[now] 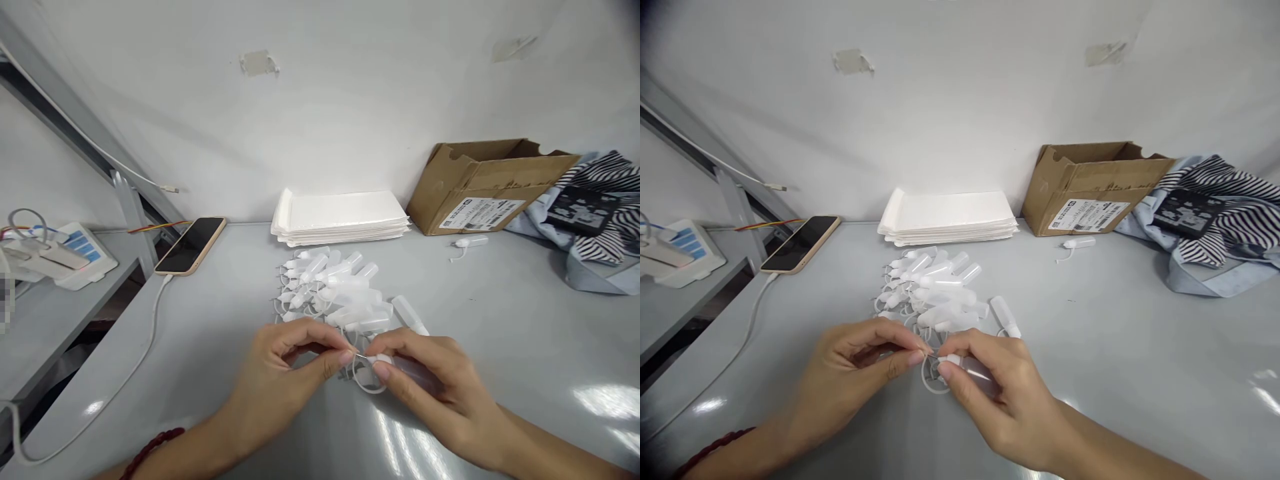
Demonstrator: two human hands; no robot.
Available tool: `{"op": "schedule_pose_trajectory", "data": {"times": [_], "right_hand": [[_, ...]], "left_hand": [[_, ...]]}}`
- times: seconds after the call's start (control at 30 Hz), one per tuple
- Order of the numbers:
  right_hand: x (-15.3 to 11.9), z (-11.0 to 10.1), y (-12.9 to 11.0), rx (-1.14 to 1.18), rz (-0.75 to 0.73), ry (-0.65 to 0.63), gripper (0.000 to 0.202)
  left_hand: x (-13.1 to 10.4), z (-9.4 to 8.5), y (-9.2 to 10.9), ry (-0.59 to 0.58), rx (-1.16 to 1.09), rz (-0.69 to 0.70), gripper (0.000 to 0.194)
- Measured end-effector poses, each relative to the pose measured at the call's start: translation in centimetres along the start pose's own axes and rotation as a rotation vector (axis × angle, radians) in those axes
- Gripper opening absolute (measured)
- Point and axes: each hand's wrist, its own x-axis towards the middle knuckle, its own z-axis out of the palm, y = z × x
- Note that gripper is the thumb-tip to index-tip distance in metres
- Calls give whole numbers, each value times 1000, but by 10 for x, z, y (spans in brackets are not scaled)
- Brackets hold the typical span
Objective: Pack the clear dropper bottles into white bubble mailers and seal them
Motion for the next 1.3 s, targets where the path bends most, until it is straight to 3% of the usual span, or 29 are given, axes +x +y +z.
{"op": "schedule_pose_trajectory", "data": {"times": [0.47,0.7,0.93,1.3], "right_hand": [[-2,2,1,-115,-68,-3,11],[-1,2,3,-100,-78,-8,10],[1,-2,1,-13,-8,-41,7],[-2,-2,-1,-171,-118,-55,12]], "left_hand": [[-5,4,-4,-6,22,124,8],[-5,6,0,-22,59,69,4],[-2,4,0,-114,142,79,12],[-4,3,-1,-164,156,135,14]]}}
